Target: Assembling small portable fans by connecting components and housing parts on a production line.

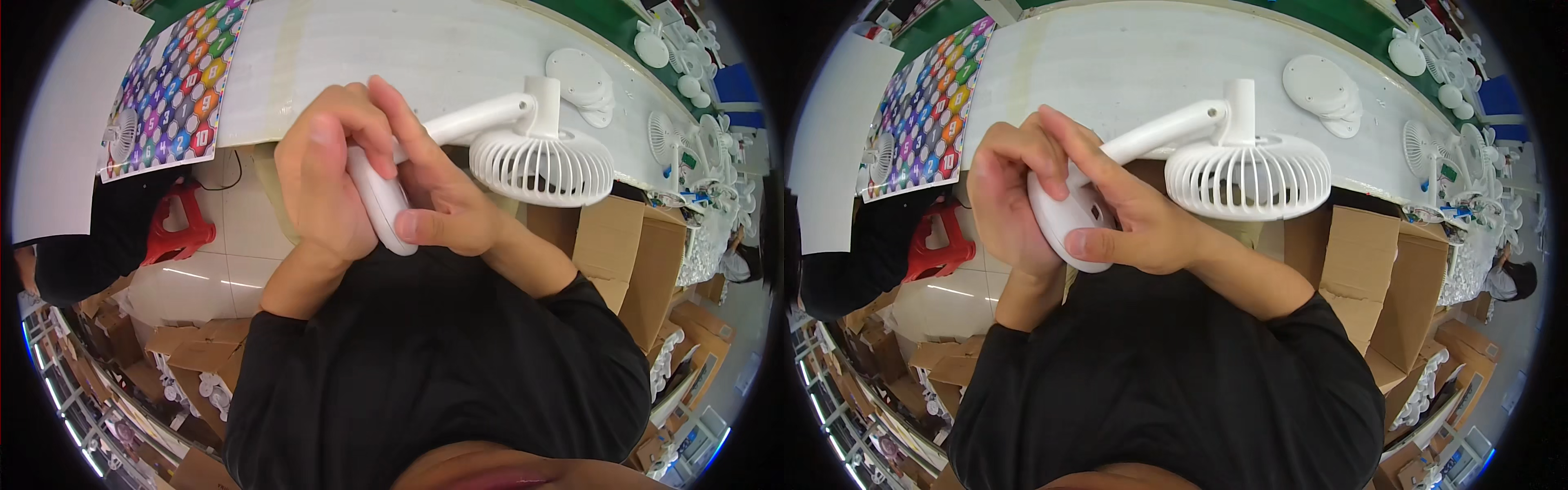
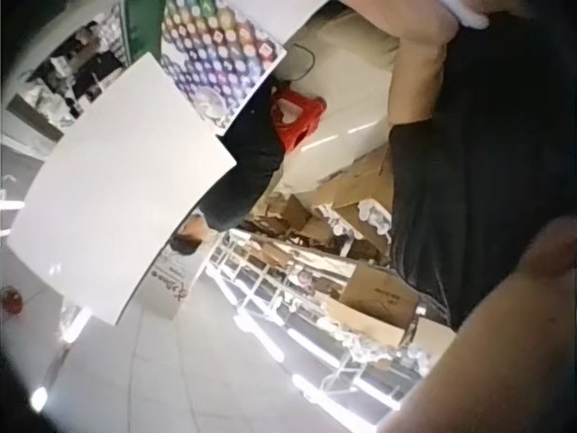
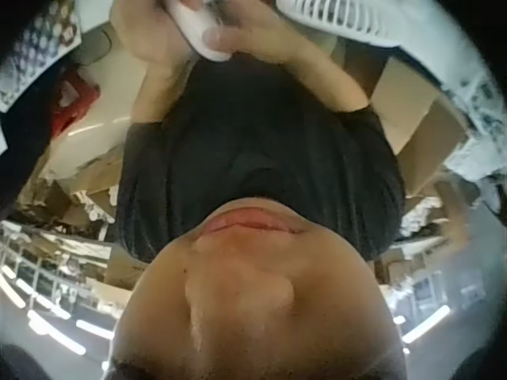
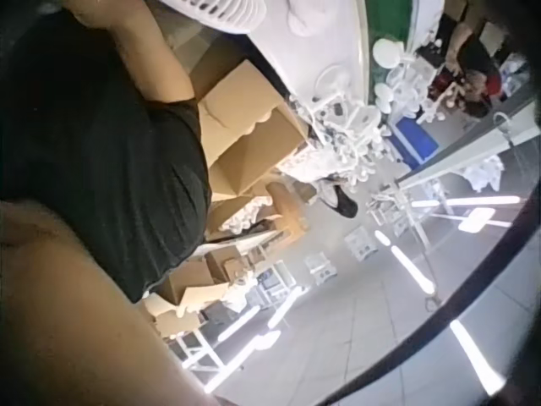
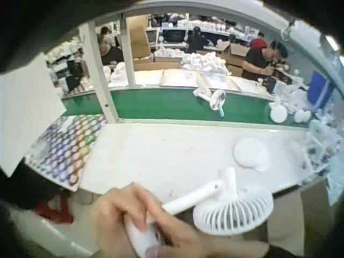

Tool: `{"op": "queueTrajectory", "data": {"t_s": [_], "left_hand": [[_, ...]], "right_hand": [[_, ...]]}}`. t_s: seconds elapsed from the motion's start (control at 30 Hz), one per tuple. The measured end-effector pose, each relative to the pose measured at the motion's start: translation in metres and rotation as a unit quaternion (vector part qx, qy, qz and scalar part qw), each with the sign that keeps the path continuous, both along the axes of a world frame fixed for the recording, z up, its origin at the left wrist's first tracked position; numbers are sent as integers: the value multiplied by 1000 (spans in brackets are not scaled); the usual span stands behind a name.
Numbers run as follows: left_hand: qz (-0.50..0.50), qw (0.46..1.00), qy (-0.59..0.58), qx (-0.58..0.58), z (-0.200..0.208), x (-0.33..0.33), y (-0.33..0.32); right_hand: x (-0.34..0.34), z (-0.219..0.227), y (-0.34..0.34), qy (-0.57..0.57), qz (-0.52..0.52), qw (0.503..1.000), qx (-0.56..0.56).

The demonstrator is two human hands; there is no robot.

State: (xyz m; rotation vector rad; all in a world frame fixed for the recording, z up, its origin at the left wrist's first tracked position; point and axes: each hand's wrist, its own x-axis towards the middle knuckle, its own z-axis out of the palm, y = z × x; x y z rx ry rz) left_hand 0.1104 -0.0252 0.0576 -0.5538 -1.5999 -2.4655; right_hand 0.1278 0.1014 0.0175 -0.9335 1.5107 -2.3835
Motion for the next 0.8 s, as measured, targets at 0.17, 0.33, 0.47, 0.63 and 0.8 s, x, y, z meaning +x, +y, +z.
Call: {"op": "queueTrajectory", "data": {"t_s": [0.17, 0.33, 0.47, 0.63, 0.8], "left_hand": [[57, 998, 22, 11, -33, -13, -1], [69, 958, -229, 160, -42, -63, 7], [43, 875, -402, 265, -43, -88, 12], [229, 970, -24, -73, -53, -73, 31], [178, 922, 73, -337, -57, -80, 0]], "right_hand": [[-15, 4, 13, -36, 48, 993, 103], [-32, 7, 27, -101, 12, 979, 174], [-42, 0, 32, -54, -73, 950, 299], [-45, -6, 22, -105, -183, 930, 303], [-42, -9, 17, -267, -15, 934, 237]]}}
